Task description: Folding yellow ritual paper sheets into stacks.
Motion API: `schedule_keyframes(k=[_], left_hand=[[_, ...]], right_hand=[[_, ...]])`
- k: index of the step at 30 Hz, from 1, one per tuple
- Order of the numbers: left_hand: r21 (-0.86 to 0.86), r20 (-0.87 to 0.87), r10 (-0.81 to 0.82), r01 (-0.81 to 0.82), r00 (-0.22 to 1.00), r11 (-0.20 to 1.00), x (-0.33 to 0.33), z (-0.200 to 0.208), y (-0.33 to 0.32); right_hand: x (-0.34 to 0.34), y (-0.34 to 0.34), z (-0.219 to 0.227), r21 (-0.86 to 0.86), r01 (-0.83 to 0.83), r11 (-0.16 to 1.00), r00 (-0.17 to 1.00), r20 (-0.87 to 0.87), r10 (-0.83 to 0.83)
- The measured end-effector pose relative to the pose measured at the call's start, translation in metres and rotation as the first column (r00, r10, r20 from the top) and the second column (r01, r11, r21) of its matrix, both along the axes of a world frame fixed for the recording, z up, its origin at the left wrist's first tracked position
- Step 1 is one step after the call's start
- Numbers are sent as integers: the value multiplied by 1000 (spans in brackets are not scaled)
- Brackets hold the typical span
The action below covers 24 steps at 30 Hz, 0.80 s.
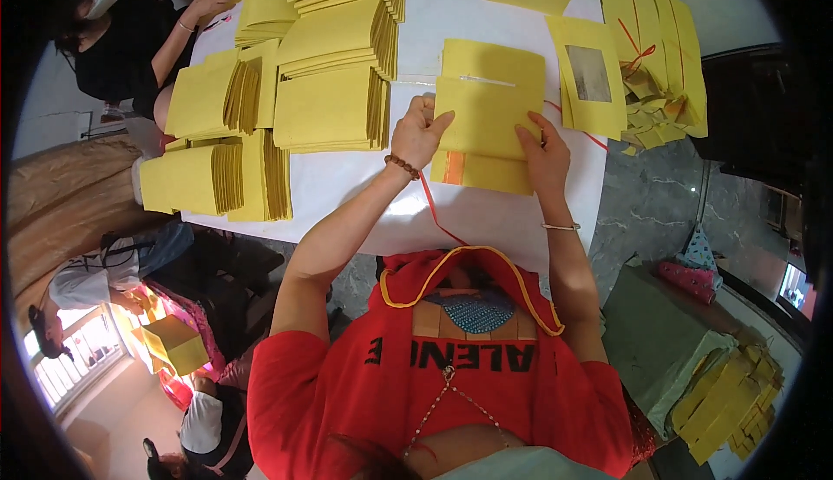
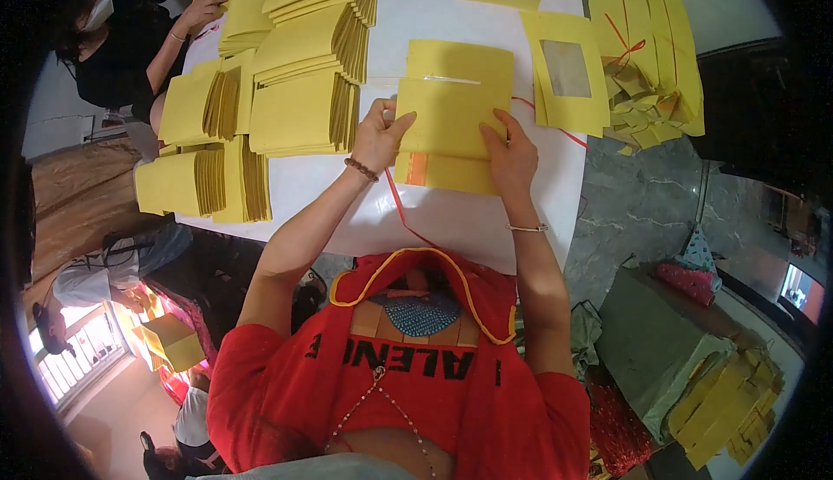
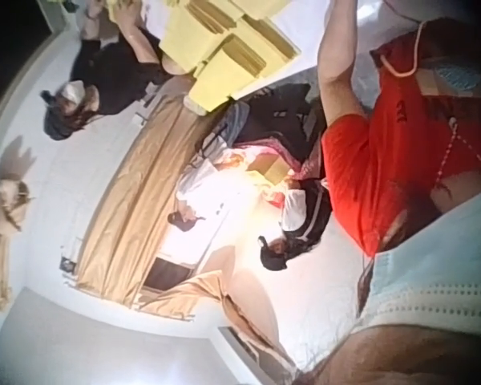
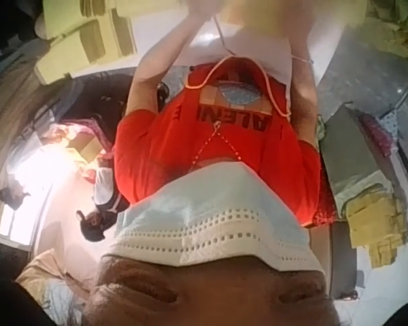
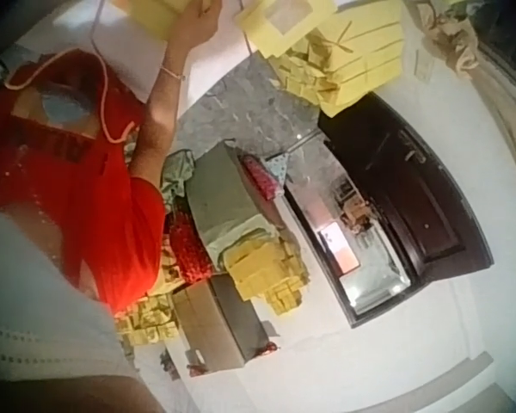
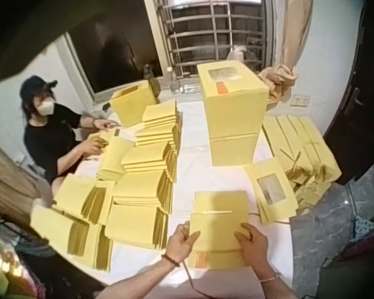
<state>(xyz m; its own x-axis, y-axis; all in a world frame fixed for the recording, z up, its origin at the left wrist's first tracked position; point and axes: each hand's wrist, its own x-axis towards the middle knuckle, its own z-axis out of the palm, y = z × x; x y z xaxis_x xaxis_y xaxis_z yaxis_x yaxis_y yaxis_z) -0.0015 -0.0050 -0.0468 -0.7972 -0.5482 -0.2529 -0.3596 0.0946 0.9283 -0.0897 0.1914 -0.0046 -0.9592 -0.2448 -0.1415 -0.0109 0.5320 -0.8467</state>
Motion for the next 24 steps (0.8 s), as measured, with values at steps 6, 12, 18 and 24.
schedule_keyframes(k=[6,12,18,24], left_hand=[[-765,-147,-117,-37,982,643,12,44,12],[-852,44,-631,359,775,382,12,57,43],[-836,160,-668,460,727,300,9,38,42],[-830,168,-655,464,737,308,8,34,43]], right_hand=[[0,0,3,83,-13,997,1000,20,11],[0,0,-9,-23,11,1000,1000,-23,-12],[0,-1,-5,52,8,999,1000,-19,-7],[-3,-2,0,226,5,974,917,-389,86]])
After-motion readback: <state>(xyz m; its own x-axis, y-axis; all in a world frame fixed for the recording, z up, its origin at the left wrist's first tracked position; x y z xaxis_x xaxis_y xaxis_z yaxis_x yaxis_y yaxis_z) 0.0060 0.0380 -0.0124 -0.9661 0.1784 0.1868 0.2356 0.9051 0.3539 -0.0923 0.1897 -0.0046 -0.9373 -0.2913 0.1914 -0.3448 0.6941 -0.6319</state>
